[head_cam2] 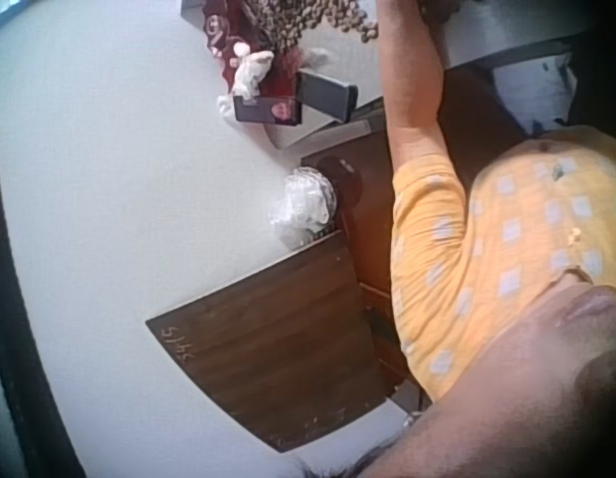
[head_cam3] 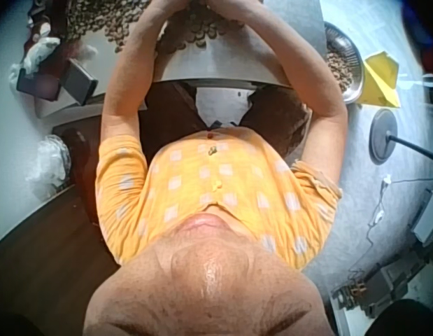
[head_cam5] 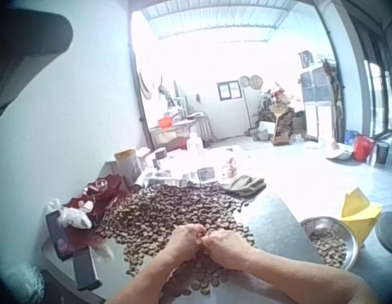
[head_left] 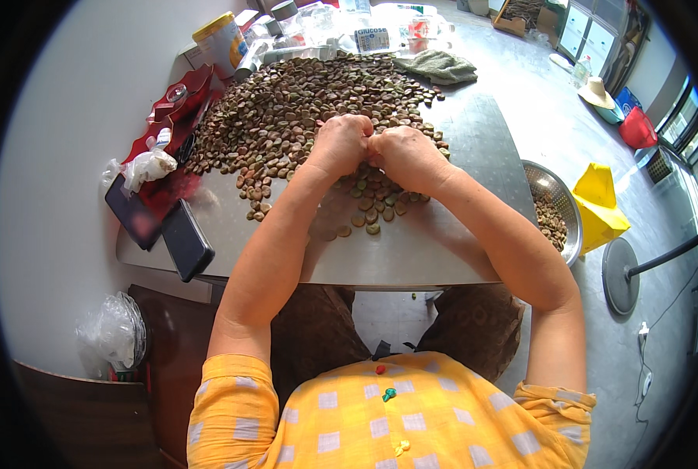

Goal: The person sits at a metal table and manually sorts a large pile of green coffee beans. They pick up individual beans, inspect them, and place them into a metal colander to the right. The person occasionally spreads the beans across the table to facilitate the sorting process.

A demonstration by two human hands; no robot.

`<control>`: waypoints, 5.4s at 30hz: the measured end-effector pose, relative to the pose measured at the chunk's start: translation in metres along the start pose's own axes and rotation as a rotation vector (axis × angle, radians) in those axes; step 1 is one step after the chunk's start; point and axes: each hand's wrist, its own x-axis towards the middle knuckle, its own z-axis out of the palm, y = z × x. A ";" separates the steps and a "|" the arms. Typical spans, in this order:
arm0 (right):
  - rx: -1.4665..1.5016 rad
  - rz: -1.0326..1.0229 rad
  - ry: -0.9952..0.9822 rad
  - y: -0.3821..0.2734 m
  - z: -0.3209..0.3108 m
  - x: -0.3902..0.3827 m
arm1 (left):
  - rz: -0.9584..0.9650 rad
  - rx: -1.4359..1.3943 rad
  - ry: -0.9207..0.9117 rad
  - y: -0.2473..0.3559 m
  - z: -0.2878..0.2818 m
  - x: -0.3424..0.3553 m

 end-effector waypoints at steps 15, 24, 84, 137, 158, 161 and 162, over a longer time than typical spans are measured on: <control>-0.079 0.012 0.021 -0.009 0.000 0.001 | -0.016 0.017 0.023 0.000 0.003 0.000; -0.174 0.004 -0.032 -0.008 0.003 0.000 | -0.206 -0.595 -0.013 -0.003 -0.012 -0.001; 0.331 0.207 -0.065 0.009 -0.039 -0.022 | -0.205 -0.545 -0.192 0.005 -0.026 -0.018; 2.096 0.174 0.056 0.021 0.035 -0.009 | 0.348 -0.801 0.377 0.075 -0.002 -0.021; 1.692 0.490 0.178 0.016 -0.068 -0.031 | 0.221 -0.442 0.472 0.049 0.003 -0.018; 1.448 0.438 0.243 0.027 -0.099 -0.042 | 0.271 -0.483 0.470 0.039 0.008 -0.013; 1.356 0.396 0.292 0.026 -0.109 -0.052 | 0.291 -0.514 0.473 0.031 0.009 -0.013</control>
